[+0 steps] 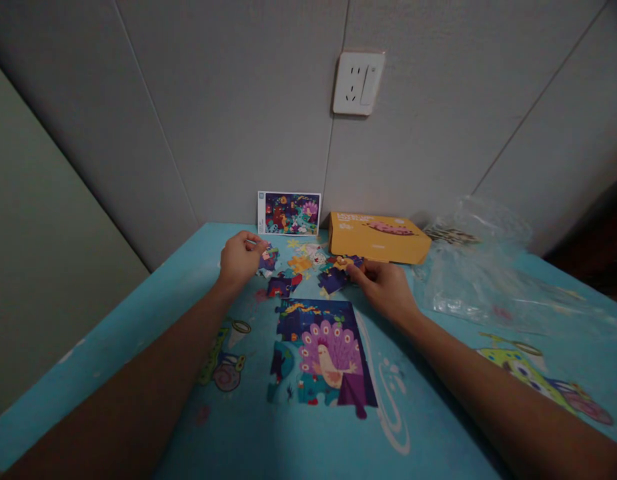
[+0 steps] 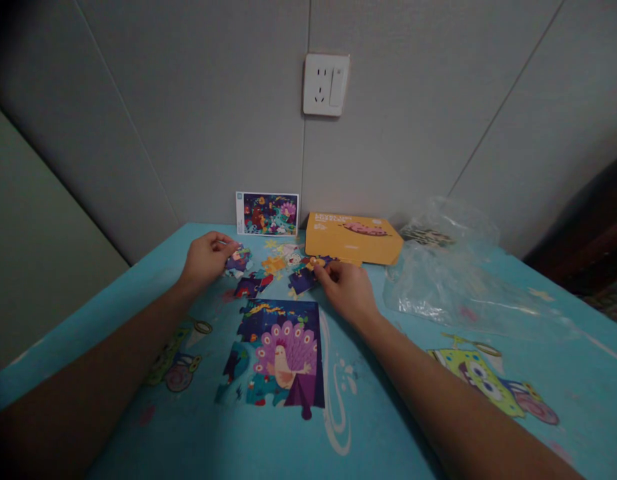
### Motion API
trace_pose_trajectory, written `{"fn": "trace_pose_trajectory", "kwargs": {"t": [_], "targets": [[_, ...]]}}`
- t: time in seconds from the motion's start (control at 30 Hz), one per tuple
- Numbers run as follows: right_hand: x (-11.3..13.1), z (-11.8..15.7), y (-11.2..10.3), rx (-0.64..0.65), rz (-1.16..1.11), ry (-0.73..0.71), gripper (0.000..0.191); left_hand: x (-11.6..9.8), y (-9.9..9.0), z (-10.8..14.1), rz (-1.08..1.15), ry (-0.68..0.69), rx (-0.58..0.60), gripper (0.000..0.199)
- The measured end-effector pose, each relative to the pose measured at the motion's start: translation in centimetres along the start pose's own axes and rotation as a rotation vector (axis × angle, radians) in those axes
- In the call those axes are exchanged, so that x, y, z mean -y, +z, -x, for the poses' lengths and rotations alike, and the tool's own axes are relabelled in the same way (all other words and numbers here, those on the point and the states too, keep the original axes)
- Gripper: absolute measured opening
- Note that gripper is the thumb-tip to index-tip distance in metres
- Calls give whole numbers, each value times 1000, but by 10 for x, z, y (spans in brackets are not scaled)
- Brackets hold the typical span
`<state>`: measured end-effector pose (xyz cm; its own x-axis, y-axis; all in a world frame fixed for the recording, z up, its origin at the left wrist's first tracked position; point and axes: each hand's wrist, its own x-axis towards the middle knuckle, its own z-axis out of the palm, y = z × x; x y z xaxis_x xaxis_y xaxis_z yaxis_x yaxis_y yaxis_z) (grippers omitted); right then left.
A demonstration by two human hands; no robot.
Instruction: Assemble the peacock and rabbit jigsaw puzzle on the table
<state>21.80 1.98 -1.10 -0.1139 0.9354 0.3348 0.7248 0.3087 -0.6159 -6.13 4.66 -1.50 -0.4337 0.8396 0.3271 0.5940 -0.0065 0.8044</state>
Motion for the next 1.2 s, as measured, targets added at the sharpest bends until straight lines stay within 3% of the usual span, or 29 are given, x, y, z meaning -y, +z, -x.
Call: {"fn": "trace_pose_trajectory", "kwargs": {"t": [0.2,0.3,0.47,0.53,0.6,0.67,0.77,0.83,0.9,1.0,1.03,1.1,1.2], "targets": [[-1,0,1,22,-27,-24,49,-12,-3,2,353,-88,-25,22],[4,4,2,63,-99,-64,46,-24,1,11,552,-103,26,26],[23,18,8,269,-275,-170,35,-43,13,44,671,28,307,32],[27,22,12,313,-307,-180,33,-47,17,55,643,79,453,33],[26,22,14,319,-339,-160,37,-49,18,58,620,83,507,35],[23,20,15,312,-381,-110,39,-48,17,54,646,42,408,36],[16,17,15,281,-428,-47,40,-44,14,42,680,-69,87,35],[15,16,15,258,-437,-36,40,-43,13,39,646,-112,-17,32],[16,16,15,249,-437,-31,41,-44,14,44,612,-74,81,30],[19,17,15,240,-454,-17,42,-50,18,61,584,86,454,31],[19,17,15,237,-464,-14,41,-52,19,66,564,130,525,31],[19,17,15,229,-475,-20,41,-54,21,71,546,181,550,27],[18,16,14,213,-477,-33,41,-52,20,68,580,135,417,25]]}}
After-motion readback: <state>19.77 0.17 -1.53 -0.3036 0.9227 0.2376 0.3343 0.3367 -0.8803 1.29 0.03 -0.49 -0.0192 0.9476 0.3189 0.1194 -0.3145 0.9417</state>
